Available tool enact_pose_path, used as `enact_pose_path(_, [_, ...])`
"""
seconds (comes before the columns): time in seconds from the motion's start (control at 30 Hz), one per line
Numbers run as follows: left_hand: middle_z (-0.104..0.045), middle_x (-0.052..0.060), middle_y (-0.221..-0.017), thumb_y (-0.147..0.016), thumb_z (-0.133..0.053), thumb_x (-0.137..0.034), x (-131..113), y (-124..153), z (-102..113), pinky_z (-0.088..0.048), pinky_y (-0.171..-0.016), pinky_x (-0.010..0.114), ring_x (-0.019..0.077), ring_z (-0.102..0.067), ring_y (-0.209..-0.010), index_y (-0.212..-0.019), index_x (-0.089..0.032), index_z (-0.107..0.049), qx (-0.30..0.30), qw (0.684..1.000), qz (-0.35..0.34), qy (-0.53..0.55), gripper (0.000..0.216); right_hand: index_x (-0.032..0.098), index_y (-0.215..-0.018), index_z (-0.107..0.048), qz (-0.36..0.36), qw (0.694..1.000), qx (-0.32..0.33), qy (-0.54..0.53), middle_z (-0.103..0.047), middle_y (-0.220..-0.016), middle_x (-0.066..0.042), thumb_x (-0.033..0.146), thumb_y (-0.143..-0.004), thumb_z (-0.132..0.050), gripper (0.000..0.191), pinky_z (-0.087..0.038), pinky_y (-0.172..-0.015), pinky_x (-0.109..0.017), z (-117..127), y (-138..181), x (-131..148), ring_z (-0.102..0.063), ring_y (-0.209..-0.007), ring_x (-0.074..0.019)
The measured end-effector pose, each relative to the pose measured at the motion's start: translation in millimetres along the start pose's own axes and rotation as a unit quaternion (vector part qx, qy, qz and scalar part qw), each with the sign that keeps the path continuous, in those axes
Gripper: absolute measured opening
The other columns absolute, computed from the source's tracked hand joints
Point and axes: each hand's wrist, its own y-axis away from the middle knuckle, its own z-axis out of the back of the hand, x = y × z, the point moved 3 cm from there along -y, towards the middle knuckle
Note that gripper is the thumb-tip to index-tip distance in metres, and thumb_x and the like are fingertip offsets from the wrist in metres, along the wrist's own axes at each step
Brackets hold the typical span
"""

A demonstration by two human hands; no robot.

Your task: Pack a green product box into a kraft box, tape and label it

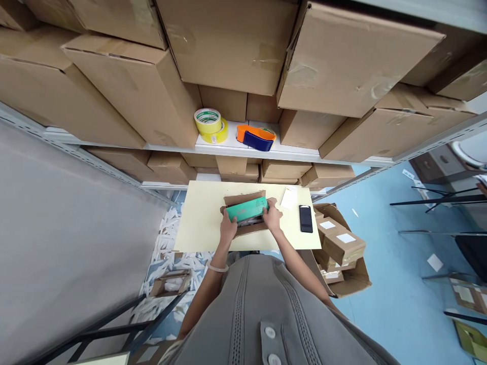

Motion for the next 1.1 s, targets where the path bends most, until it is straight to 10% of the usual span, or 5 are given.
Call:
enact_pose_path(0.53, [-0.041,0.017,-0.153,-0.089,-0.047,-0.026,-1.9,1.8,-9.0,-0.035,-0.114,0.043,0.0296,-0.040,-0.140,-0.152,-0.011,-0.025,0.029,0.999,0.016,-0.002,0.069,0.006,-0.143,-0.039,-0.050,0.995,0.045,-0.069,-0.062,-0.125,-0.024,0.019,-0.088,-0.044,0.057,-0.046,-0.097,-0.044,-33.1,7.3,-21.0,-0.062,-0.115,-0.0342])
enact_pose_path(0.77, [-0.026,0.017,-0.160,-0.092,-0.038,-0.023,-16.5,30.3,-2.2,-0.023,-0.121,0.041,0.0250,-0.018,-0.150,-0.152,-0.006,-0.026,-0.001,0.987,-0.159,-0.028,0.063,0.009,-0.138,-0.049,0.028,0.994,0.012,-0.101,-0.045,-0.144,-0.019,0.015,-0.083,-0.043,0.055,-0.036,-0.113,-0.040,-29.2,14.5,-22.4,-0.043,-0.136,-0.0285])
enact_pose_path(1.1, [-0.026,0.016,-0.159,-0.089,-0.046,-0.035,47.7,23.2,29.0,-0.019,-0.123,0.042,0.0263,-0.019,-0.149,-0.153,-0.009,-0.024,-0.049,0.997,-0.065,-0.016,0.072,0.007,-0.133,-0.053,-0.066,0.972,-0.098,-0.204,-0.057,-0.132,-0.021,0.030,-0.082,-0.049,0.055,-0.036,-0.111,-0.046,7.6,8.5,-95.5,-0.050,-0.128,-0.0291])
